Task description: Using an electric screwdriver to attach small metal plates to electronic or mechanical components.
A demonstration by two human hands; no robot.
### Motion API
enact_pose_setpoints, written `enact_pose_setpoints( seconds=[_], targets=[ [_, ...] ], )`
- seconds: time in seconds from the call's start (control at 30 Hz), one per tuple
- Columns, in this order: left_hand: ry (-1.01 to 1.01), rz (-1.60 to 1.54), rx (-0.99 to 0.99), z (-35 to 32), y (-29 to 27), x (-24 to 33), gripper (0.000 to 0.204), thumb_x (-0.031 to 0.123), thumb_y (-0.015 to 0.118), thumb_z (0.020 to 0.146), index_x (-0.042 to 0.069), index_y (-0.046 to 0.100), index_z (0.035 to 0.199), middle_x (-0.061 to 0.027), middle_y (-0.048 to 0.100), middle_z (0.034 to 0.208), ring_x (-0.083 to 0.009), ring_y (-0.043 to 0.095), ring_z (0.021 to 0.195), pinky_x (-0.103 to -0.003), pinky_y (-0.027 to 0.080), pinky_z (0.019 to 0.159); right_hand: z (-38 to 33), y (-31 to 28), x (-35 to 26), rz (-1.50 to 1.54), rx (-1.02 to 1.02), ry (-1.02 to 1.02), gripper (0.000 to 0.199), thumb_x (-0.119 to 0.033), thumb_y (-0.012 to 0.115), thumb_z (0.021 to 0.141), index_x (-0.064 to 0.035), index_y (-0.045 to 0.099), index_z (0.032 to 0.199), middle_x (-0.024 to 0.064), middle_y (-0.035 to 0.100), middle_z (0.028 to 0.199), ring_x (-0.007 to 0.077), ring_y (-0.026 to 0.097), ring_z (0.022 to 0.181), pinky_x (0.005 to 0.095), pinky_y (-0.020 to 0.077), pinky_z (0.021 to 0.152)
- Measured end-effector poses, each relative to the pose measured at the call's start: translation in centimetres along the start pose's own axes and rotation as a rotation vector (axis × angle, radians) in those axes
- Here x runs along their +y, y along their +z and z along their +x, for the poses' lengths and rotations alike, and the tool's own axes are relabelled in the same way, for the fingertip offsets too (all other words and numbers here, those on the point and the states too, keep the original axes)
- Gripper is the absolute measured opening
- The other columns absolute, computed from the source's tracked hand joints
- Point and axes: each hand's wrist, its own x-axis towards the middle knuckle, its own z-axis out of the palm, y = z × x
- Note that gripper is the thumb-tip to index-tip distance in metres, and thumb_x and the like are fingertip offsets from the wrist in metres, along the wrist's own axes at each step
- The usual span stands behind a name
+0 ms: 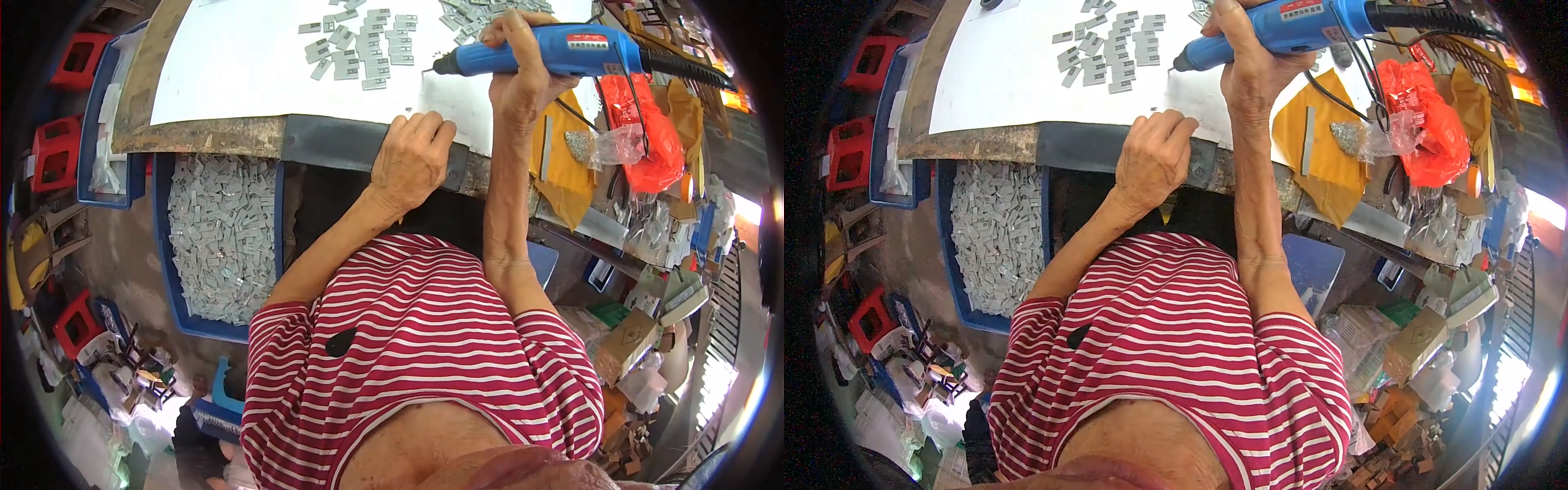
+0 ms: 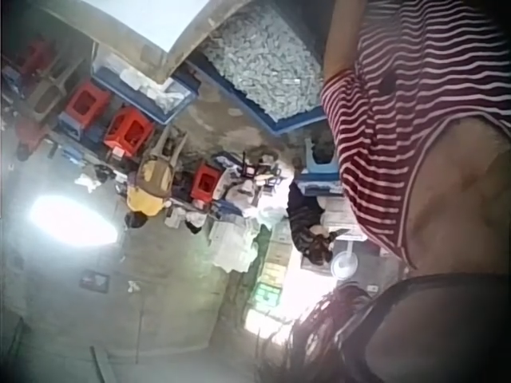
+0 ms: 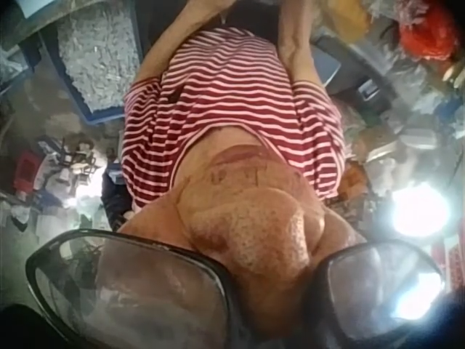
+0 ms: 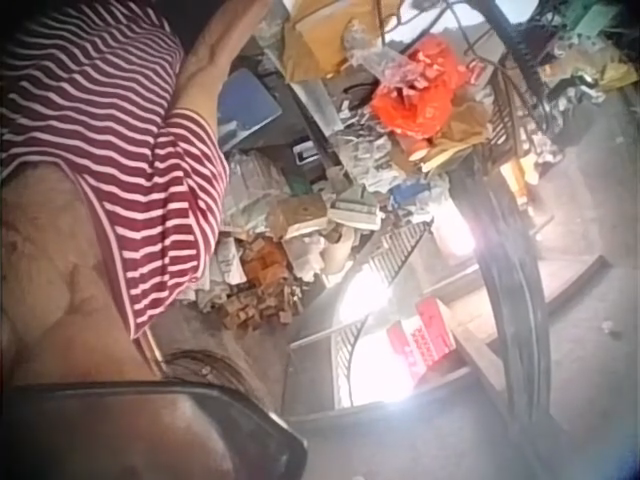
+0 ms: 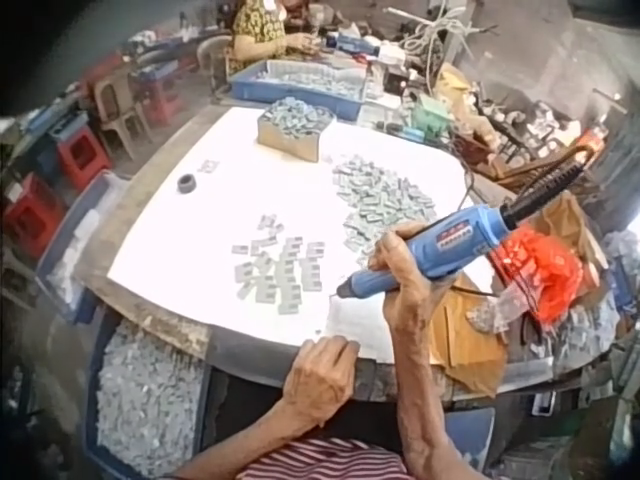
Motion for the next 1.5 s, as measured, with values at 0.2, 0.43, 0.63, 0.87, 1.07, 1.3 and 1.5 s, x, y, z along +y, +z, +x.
enact_pose_setpoints(
  seconds=[0.2, 0.43, 0.63, 0.87, 1.07, 1.3, 1.5],
  targets=[
    [-0.319, -0.514, 0.187, 0.5, -0.7, -0.1, 0.019, -0.001, 0.053, 0.081, -0.001, 0.059, 0.098, -0.007, 0.056, 0.075, -0.0105, 0.05, 0.058, -0.023, 0.039, 0.052, 0.0, -0.8, -1.4, 0.162, 0.105, 0.081, 0.022, 0.008, 0.063, 0.07, -0.0015, 0.055, 0.088, 0.0134, 0.058, 0.073, 0.0182, 0.055, 0.058, 0.0349, 0.0478, 0.059],
    [-0.449, -0.697, 0.166, 2.4, -1.1, -1.1, 0.03, 0.003, 0.062, 0.077, 0.001, 0.057, 0.107, 0.0002, 0.052, 0.078, -0.003, 0.044, 0.059, -0.017, 0.038, 0.051, 0.1, -1.8, -4.5, 0.156, 0.048, 0.078, 0.014, 0.001, 0.058, 0.078, -0.0032, 0.053, 0.091, 0.0141, 0.057, 0.078, 0.0185, 0.052, 0.062, 0.0372, 0.0432, 0.064],
    [-0.467, -0.761, 0.114, 3.0, 0.0, -0.8, 0.028, 0.006, 0.064, 0.077, 0.002, 0.059, 0.105, 0.0012, 0.053, 0.075, -0.0025, 0.044, 0.059, -0.016, 0.038, 0.052, -0.2, -2.9, -6.3, 0.209, 0.09, 0.142, 0.017, -0.003, 0.057, 0.079, -0.0074, 0.051, 0.095, 0.0111, 0.056, 0.083, 0.0172, 0.049, 0.065, 0.0364, 0.04, 0.068],
    [-0.44, -0.787, 0.119, 3.2, 1.0, -0.6, 0.022, 0.007, 0.065, 0.078, 0.002, 0.061, 0.1, 0.0019, 0.055, 0.074, -0.0018, 0.045, 0.06, -0.016, 0.038, 0.052, -0.3, -3.6, -7.0, 0.245, 0.074, 0.147, 0.016, -0.005, 0.056, 0.081, -0.0085, 0.05, 0.095, 0.0104, 0.056, 0.083, 0.0163, 0.05, 0.067, 0.035, 0.0387, 0.069],
    [-0.442, -0.778, 0.117, 3.4, 0.9, -0.2, 0.016, 0.007, 0.064, 0.079, 0.002, 0.062, 0.094, 0.0019, 0.056, 0.072, -0.0018, 0.046, 0.06, -0.016, 0.038, 0.052, -0.5, -4.1, -7.1, 0.248, 0.079, 0.146, 0.018, -0.005, 0.056, 0.08, -0.0093, 0.05, 0.096, 0.0102, 0.056, 0.083, 0.0164, 0.049, 0.067, 0.0351, 0.0386, 0.069],
    [-0.415, -0.785, 0.116, 3.2, 1.3, -0.2, 0.014, 0.009, 0.062, 0.082, 0.002, 0.061, 0.093, 0.0021, 0.056, 0.069, -0.0022, 0.048, 0.057, -0.017, 0.039, 0.049, -0.6, -4.2, -7.2, 0.274, 0.086, 0.146, 0.021, -0.002, 0.058, 0.078, -0.009, 0.05, 0.096, 0.01, 0.056, 0.082, 0.0167, 0.049, 0.067, 0.0349, 0.0387, 0.068],
    [-0.402, -0.769, 0.102, 3.2, 1.1, -0.2, 0.013, 0.01, 0.062, 0.082, 0.003, 0.061, 0.093, 0.0021, 0.056, 0.069, -0.0025, 0.049, 0.058, -0.017, 0.04, 0.05, -0.8, -4.1, -7.2, 0.265, 0.106, 0.145, 0.022, -0.001, 0.058, 0.078, -0.0087, 0.049, 0.097, 0.011, 0.055, 0.081, 0.0167, 0.049, 0.067, 0.0353, 0.0392, 0.068]
  ],
)
